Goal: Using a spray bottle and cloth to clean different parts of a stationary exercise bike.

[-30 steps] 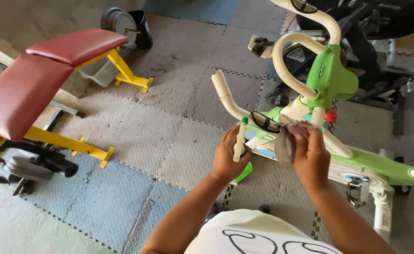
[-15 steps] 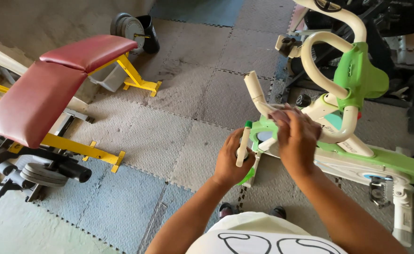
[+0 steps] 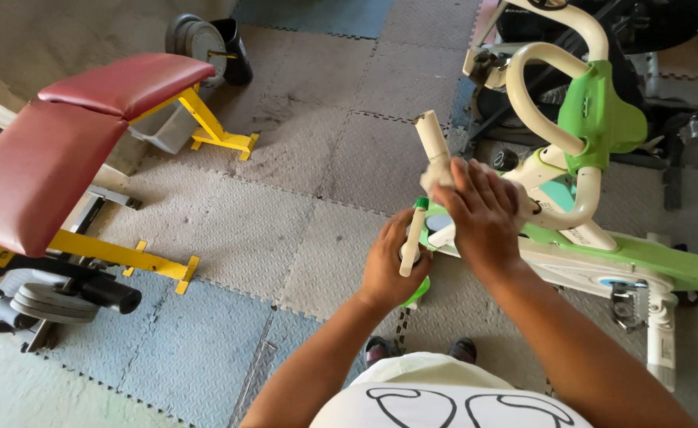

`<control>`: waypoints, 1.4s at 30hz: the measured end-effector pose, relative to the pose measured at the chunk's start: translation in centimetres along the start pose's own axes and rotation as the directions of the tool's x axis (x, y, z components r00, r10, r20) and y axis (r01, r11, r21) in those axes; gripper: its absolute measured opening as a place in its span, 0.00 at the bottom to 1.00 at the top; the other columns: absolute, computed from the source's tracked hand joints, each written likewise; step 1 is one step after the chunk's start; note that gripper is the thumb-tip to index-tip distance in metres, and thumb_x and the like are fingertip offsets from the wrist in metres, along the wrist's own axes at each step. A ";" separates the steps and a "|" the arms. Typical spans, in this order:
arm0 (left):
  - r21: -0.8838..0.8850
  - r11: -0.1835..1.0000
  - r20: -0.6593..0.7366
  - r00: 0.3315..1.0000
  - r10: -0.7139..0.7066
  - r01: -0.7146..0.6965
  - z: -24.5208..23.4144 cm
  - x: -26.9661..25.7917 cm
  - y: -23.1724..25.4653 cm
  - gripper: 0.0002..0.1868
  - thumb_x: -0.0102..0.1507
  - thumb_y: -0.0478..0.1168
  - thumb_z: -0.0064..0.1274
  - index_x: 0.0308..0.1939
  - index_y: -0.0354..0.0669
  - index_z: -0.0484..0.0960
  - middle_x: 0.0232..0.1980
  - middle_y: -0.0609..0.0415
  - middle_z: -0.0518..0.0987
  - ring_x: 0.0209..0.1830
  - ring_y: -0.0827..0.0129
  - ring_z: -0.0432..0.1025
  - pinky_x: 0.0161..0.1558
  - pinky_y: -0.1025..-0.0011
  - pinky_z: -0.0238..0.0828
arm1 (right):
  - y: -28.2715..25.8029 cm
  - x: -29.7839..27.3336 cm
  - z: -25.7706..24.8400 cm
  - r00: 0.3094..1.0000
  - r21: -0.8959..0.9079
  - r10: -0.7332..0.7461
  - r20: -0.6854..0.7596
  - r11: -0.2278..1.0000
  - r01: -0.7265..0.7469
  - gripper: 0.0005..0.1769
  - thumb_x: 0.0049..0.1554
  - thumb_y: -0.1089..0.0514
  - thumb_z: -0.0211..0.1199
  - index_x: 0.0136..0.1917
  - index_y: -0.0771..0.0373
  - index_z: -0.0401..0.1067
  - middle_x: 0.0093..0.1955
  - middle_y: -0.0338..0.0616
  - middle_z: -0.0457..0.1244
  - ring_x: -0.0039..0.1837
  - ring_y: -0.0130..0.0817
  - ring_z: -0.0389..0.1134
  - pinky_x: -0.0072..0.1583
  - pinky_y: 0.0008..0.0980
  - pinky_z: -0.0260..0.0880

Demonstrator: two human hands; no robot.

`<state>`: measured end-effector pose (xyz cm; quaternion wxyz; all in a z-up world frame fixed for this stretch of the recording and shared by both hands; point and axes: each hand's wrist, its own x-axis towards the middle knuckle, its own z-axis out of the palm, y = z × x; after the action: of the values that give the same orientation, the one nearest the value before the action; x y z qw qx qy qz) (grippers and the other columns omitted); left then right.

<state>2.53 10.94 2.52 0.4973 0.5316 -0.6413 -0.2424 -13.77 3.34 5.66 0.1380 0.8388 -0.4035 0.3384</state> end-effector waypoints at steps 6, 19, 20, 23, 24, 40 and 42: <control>-0.027 0.999 -0.011 0.999 0.044 -0.045 0.8 0.2 -0.4 0.31 0.59 0.34 0.57 0.67 0.34 0.69 0.68 0.37 0.74 0.64 0.43 0.72 0.62 0.58 0.73 | 3.8 -4.2 -1.5 0.996 0.162 -0.016 0.087 0.987 0.002 0.17 0.55 0.70 0.60 0.54 0.54 0.76 0.76 0.46 0.62 0.79 0.52 0.61 0.76 0.53 0.55; 0.019 0.999 -0.116 0.992 0.041 -0.039 1.0 0.6 -0.2 0.33 0.59 0.33 0.56 0.69 0.35 0.68 0.66 0.36 0.74 0.65 0.41 0.71 0.64 0.56 0.71 | 1.9 -0.2 1.6 0.996 -0.232 0.052 0.067 0.972 -0.035 0.38 0.54 0.53 0.66 0.73 0.68 0.61 0.72 0.57 0.61 0.73 0.52 0.64 0.72 0.55 0.60; 0.026 0.998 -0.108 0.992 0.059 -0.056 0.8 0.4 -0.3 0.34 0.59 0.32 0.56 0.69 0.35 0.67 0.66 0.36 0.74 0.66 0.41 0.70 0.65 0.55 0.70 | 2.3 -0.5 2.6 0.996 -0.209 0.066 0.064 0.977 -0.051 0.38 0.57 0.51 0.67 0.74 0.67 0.60 0.72 0.54 0.61 0.73 0.51 0.64 0.73 0.52 0.60; 0.038 0.999 -0.096 0.995 0.039 -0.036 0.4 0.2 -0.5 0.34 0.58 0.32 0.56 0.69 0.34 0.66 0.67 0.36 0.73 0.66 0.41 0.70 0.65 0.55 0.69 | 2.9 0.3 3.5 0.997 -0.135 0.055 0.055 0.990 -0.047 0.39 0.59 0.49 0.67 0.76 0.67 0.58 0.73 0.53 0.62 0.73 0.50 0.64 0.74 0.50 0.61; 0.040 0.999 -0.087 0.996 0.002 0.002 0.3 0.1 -0.6 0.35 0.58 0.33 0.56 0.70 0.35 0.67 0.67 0.37 0.73 0.66 0.41 0.70 0.65 0.56 0.70 | 3.0 0.6 3.5 0.998 -0.088 0.034 0.050 0.996 -0.030 0.40 0.59 0.49 0.67 0.76 0.69 0.57 0.73 0.55 0.62 0.73 0.51 0.64 0.74 0.49 0.62; 0.064 0.996 -0.097 0.993 0.065 -0.058 1.8 0.6 0.6 0.31 0.59 0.32 0.54 0.68 0.32 0.68 0.65 0.36 0.74 0.64 0.40 0.71 0.64 0.55 0.71 | 2.4 5.6 2.7 0.982 0.321 0.132 -0.137 0.943 -0.082 0.35 0.71 0.53 0.60 0.81 0.70 0.48 0.80 0.68 0.54 0.75 0.62 0.63 0.71 0.48 0.70; 0.045 0.997 -0.117 0.990 0.073 -0.068 1.7 0.7 0.8 0.32 0.59 0.31 0.54 0.68 0.32 0.68 0.66 0.35 0.74 0.63 0.40 0.71 0.64 0.55 0.71 | 1.0 7.8 2.3 0.977 0.274 -0.009 -0.211 0.959 0.068 0.49 0.63 0.47 0.61 0.83 0.69 0.37 0.74 0.83 0.45 0.73 0.77 0.50 0.67 0.54 0.64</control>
<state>0.70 10.17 2.78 0.5319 0.5322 -0.6338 -0.1793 -10.01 -2.99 9.24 0.0663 0.8178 -0.3185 0.4748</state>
